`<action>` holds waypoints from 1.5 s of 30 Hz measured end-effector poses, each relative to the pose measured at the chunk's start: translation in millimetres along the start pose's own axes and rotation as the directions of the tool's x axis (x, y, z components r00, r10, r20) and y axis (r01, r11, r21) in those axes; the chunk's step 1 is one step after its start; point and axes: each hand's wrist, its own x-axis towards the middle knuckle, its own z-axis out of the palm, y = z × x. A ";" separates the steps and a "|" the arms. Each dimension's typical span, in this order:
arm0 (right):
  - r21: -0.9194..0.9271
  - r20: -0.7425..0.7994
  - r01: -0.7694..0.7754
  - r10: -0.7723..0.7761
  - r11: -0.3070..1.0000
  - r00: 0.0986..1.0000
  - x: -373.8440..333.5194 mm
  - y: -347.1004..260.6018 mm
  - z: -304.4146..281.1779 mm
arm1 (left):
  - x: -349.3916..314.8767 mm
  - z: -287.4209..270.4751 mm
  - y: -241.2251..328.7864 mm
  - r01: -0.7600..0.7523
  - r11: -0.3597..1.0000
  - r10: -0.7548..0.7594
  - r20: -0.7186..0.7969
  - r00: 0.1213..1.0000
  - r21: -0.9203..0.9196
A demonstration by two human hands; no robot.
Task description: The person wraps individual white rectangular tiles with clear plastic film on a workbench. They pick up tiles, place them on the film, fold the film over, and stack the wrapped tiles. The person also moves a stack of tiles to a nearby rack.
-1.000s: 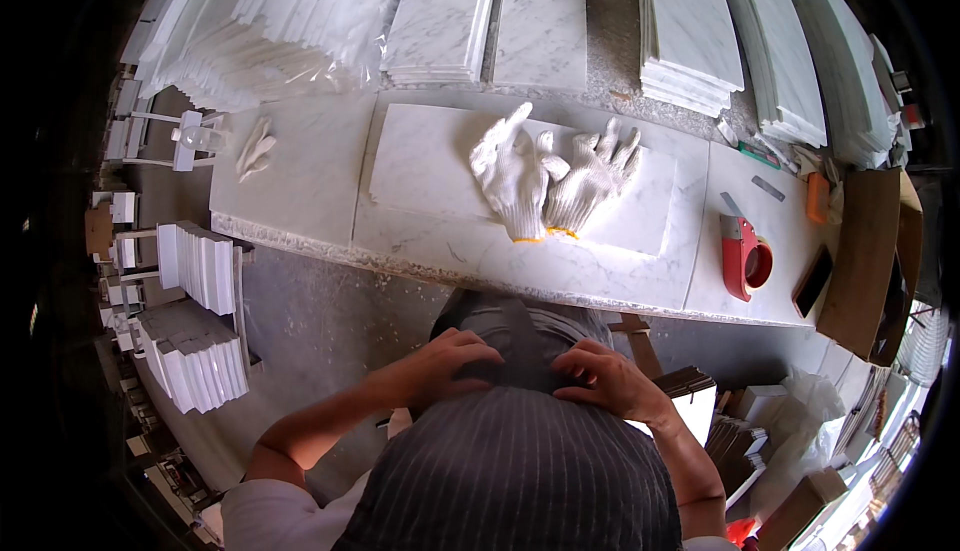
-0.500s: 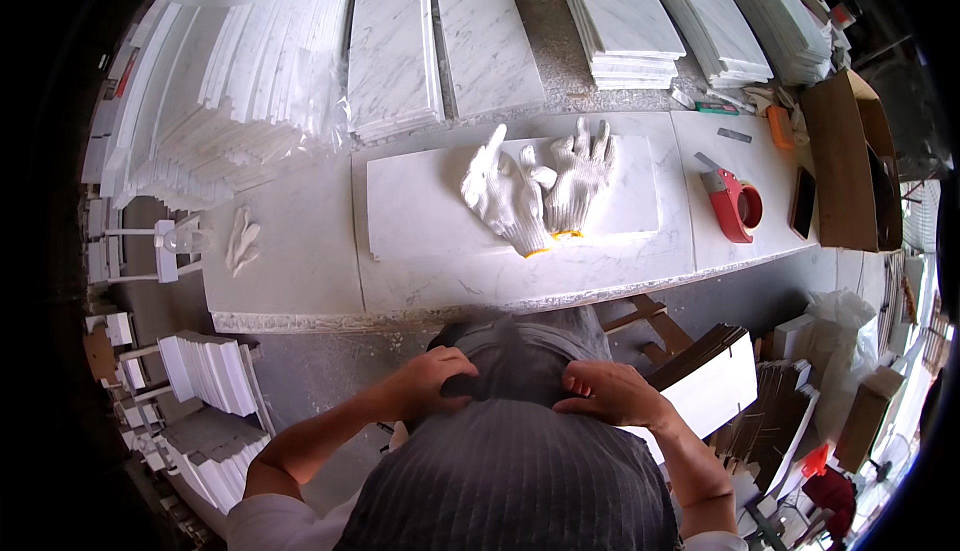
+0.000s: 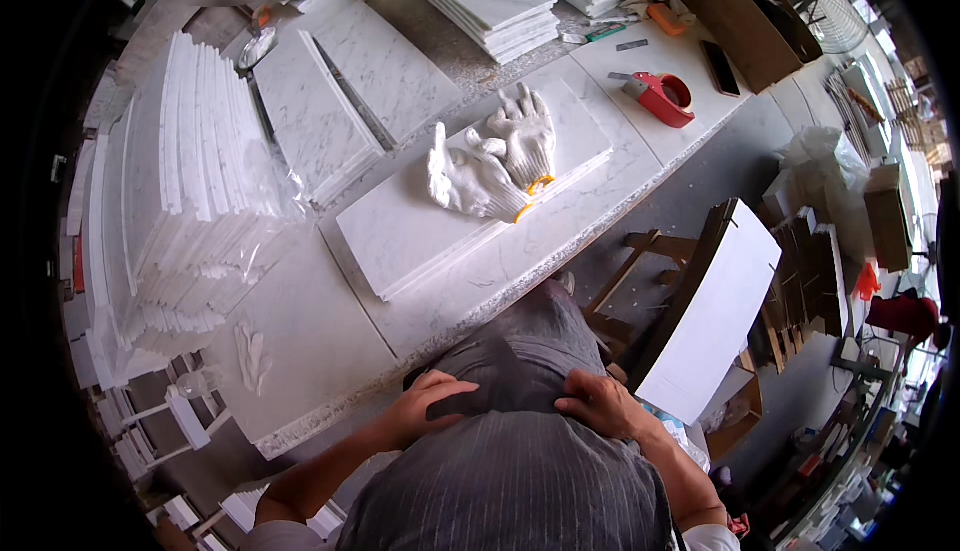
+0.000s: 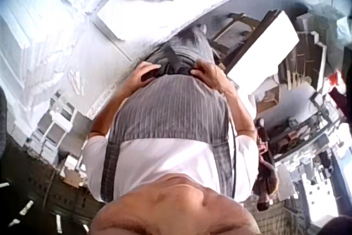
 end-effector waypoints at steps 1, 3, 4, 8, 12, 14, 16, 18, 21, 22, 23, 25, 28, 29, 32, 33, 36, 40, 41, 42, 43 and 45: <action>0.076 -0.053 0.000 0.004 0.997 0.999 -8.7 1.4 0.0 | -0.3 -5.0 -5.6 0.007 0.997 -0.005 0.023 1.000 -0.075; 0.201 -0.115 -0.005 0.029 0.980 0.993 -32.4 9.0 -1.6 | 3.4 -23.0 -15.1 0.146 0.949 -0.116 0.118 0.986 -0.280; 0.286 -0.119 -0.005 0.040 0.958 0.992 -44.8 14.8 3.1 | 8.0 -30.8 -14.9 0.229 0.900 -0.178 0.166 0.970 -0.371; 0.625 -0.277 0.169 0.015 0.762 0.961 -89.4 29.2 44.4 | 57.3 -46.7 -1.2 0.015 0.996 -0.001 0.173 0.985 -0.083; 0.832 -0.440 0.389 0.042 0.397 0.897 -131.8 -7.6 57.8 | 133.9 -22.3 21.9 -0.164 0.973 0.096 0.364 0.926 0.161; 0.804 -0.533 0.492 0.036 0.334 0.845 -143.4 -26.3 55.1 | 174.3 6.6 26.7 -0.336 0.899 0.184 0.455 0.871 0.280; 0.717 -0.621 0.527 0.073 0.457 0.781 -161.5 -32.4 51.4 | 205.3 40.4 34.7 -0.572 0.752 0.358 0.526 0.771 0.326; 0.562 -0.772 0.694 -0.015 0.450 0.635 -166.7 -78.7 30.9 | 224.5 69.5 44.0 -0.666 0.668 0.372 0.626 0.686 0.332; 0.236 -0.923 0.887 -0.194 0.398 0.333 -185.6 -98.9 11.7 | 218.7 97.3 84.6 -0.724 0.644 0.346 0.751 0.563 0.247; 0.177 -0.957 0.939 -0.171 0.295 0.234 -191.8 -113.1 4.4 | 215.7 102.0 93.5 -0.739 0.643 0.356 0.777 0.519 0.200; 0.104 -0.980 0.975 -0.148 0.195 0.135 -198.1 -127.6 -3.3 | 213.7 106.4 96.5 -0.730 0.669 0.399 0.764 0.507 0.135; 0.009 -0.973 0.993 -0.229 0.118 0.036 -205.8 -141.1 -17.9 | 212.4 106.1 103.7 -0.697 0.716 0.467 0.715 0.521 0.041; -0.004 -0.934 0.997 -0.358 0.073 0.022 -194.8 -147.0 -47.0 | 220.8 101.8 99.1 -0.674 0.738 0.546 0.590 0.595 -0.002; 0.009 -0.918 0.998 -0.395 0.061 0.032 -187.1 -147.5 -57.0 | 222.3 94.5 99.2 -0.662 0.750 0.559 0.534 0.634 0.000; 0.061 -0.879 0.997 -0.471 0.042 0.073 -164.8 -150.4 -81.5 | 217.3 67.3 101.7 -0.632 0.768 0.612 0.411 0.676 -0.103; 0.027 -0.882 0.996 -0.468 0.079 0.061 -174.3 -154.6 -82.3 | 211.5 74.9 112.3 -0.659 0.724 0.682 0.358 0.638 -0.204; 0.126 -0.825 0.991 -0.549 0.053 0.134 -140.3 -153.5 -107.1 | 174.9 52.2 98.5 -0.555 0.807 0.581 0.101 0.808 -0.202; 0.178 -0.754 0.978 -0.623 0.113 0.209 -128.4 -146.0 -131.8 | 111.1 18.8 100.2 -0.642 0.766 0.627 -0.227 0.746 0.006; 0.198 -0.724 0.971 -0.648 0.136 0.238 -122.8 -141.3 -138.3 | 93.6 4.9 97.1 -0.563 0.826 0.542 -0.239 0.806 -0.025; 0.220 -0.688 0.962 -0.673 0.164 0.272 -116.9 -135.6 -142.9 | 75.2 -7.7 91.9 -0.552 0.834 0.520 -0.332 0.787 -0.003; 0.234 -0.642 0.952 -0.704 0.196 0.303 -108.7 -128.3 -146.7 | 57.8 -18.6 85.5 -0.542 0.840 0.499 -0.419 0.759 0.018; 0.201 -0.534 0.926 -0.756 0.321 0.378 -100.9 -115.4 -146.9 | 28.6 -36.9 77.1 -0.470 0.883 0.401 -0.531 0.747 0.005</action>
